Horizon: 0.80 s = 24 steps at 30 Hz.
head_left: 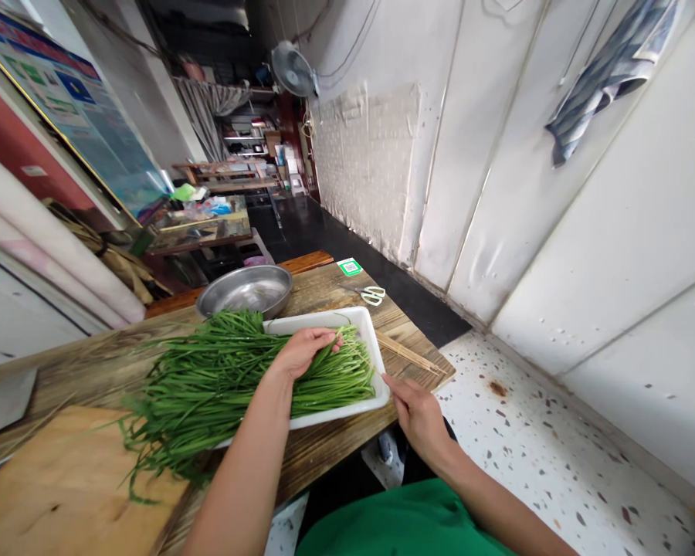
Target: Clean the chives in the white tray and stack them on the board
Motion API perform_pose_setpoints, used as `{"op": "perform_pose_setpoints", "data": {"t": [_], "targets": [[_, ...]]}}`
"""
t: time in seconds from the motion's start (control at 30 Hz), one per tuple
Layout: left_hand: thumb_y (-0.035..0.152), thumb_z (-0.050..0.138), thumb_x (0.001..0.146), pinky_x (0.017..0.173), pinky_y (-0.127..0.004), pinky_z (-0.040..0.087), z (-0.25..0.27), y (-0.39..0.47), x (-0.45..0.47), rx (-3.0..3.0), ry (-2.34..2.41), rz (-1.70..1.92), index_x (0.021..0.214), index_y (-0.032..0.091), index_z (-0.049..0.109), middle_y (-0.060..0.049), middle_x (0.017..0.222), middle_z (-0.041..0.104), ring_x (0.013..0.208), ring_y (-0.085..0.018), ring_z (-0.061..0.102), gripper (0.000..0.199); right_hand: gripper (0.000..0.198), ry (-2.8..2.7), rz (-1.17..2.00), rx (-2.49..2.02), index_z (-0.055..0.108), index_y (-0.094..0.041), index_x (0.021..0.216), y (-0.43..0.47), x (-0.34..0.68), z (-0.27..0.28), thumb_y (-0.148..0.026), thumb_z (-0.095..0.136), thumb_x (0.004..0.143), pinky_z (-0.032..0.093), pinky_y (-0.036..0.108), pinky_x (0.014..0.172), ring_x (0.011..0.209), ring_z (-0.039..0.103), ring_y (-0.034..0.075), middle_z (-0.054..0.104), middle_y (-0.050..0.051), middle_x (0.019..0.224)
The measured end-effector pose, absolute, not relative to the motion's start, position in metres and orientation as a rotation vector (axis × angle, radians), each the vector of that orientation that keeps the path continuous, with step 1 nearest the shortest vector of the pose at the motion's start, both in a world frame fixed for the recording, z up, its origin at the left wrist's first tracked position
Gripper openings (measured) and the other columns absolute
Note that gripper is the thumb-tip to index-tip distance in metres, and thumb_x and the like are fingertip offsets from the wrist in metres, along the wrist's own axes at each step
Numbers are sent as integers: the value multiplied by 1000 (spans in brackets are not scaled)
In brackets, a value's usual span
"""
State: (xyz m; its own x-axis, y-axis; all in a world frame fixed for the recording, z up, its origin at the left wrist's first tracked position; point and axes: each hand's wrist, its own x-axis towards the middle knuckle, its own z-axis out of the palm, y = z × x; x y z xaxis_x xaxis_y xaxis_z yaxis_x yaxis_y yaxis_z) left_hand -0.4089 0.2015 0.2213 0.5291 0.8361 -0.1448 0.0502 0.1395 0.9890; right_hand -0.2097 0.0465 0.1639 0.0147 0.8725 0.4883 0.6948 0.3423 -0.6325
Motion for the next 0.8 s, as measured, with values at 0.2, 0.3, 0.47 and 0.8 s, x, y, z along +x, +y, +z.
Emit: {"op": "perform_pose_setpoints", "data": {"t": [0.2,0.3,0.47,0.8], "targets": [[34,67,64,67,-23,38,223,200,-408,1335,858,682,76,10,66,-6,76,63,66,-11,52,27,35,-1731,258,-1410,57,-19,113,46,-210,165,-16,36,85,47,24,58,65,56,15,57,5,72],[34,67,64,68,-24,39,222,200,-409,1328,859,677,77,10,66,-7,76,63,67,-11,52,28,36,-1730,264,-1412,57,-19,114,46,-210,165,-15,36,85,48,25,60,66,57,15,59,5,73],[34,69,62,69,-24,40,221,200,-408,1301,884,673,76,10,67,-7,77,64,67,-12,54,27,37,-1728,300,-1442,57,-21,113,45,-211,167,-13,38,83,49,26,64,69,59,16,62,6,79],[32,70,60,70,-26,40,226,198,-407,1279,934,648,74,11,68,-8,76,66,68,-14,55,26,39,-1701,378,-1327,55,-20,115,43,-220,172,-11,36,83,49,30,76,83,61,17,65,8,94]]}}
